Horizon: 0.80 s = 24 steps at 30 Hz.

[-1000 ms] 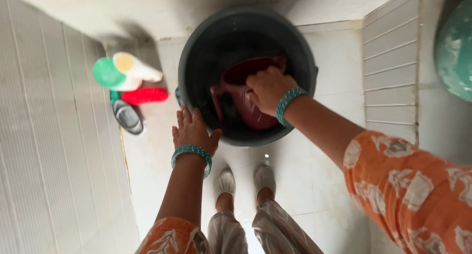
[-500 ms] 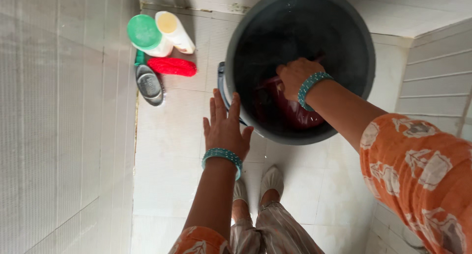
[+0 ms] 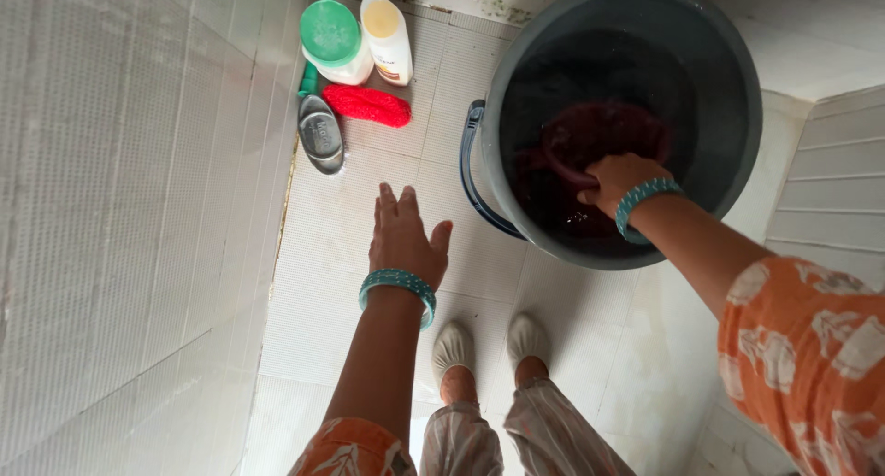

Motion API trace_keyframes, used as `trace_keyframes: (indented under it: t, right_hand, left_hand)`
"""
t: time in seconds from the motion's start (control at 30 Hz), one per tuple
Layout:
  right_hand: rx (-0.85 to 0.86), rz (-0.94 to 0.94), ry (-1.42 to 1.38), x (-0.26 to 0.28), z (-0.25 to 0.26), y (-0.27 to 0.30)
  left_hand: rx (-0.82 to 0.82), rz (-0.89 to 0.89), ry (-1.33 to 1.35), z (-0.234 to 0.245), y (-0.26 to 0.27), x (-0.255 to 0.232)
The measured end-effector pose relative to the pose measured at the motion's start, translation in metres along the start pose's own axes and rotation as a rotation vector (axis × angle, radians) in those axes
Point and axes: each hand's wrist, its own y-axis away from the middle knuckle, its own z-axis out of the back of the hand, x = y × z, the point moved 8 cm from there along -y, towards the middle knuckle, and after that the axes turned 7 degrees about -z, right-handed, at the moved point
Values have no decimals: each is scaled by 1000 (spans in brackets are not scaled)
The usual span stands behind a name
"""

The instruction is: The person scoops water from a large bucket using a red plastic mug and pours it onto the tiled floor. They then use a red scrub brush to clean the grout lines along the base of the wall. The person repeatedly refills the mug from the bucket and continues scrubbing the floor area.

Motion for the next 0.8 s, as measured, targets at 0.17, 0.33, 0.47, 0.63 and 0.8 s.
trace_keyframes:
  t: [0.17,0.33,0.47,0.63,0.8]
  right_hand:
    - [-104,12,-96,-18,-2,32]
    - [-238,67,-118,-27,36,73]
    - [-391,203,-70,-32,71,110]
    - [-587,537,-2,-23,124,154]
    - [-532,753,229,20,159,197]
  left_hand:
    - [-7,66,37,0,19,17]
    - [-66,108,1,11,39,22]
    - [-99,162,83,15,60,23]
    - [-272,163,265,37,79,29]
    - [-310,391,601,47,111,41]
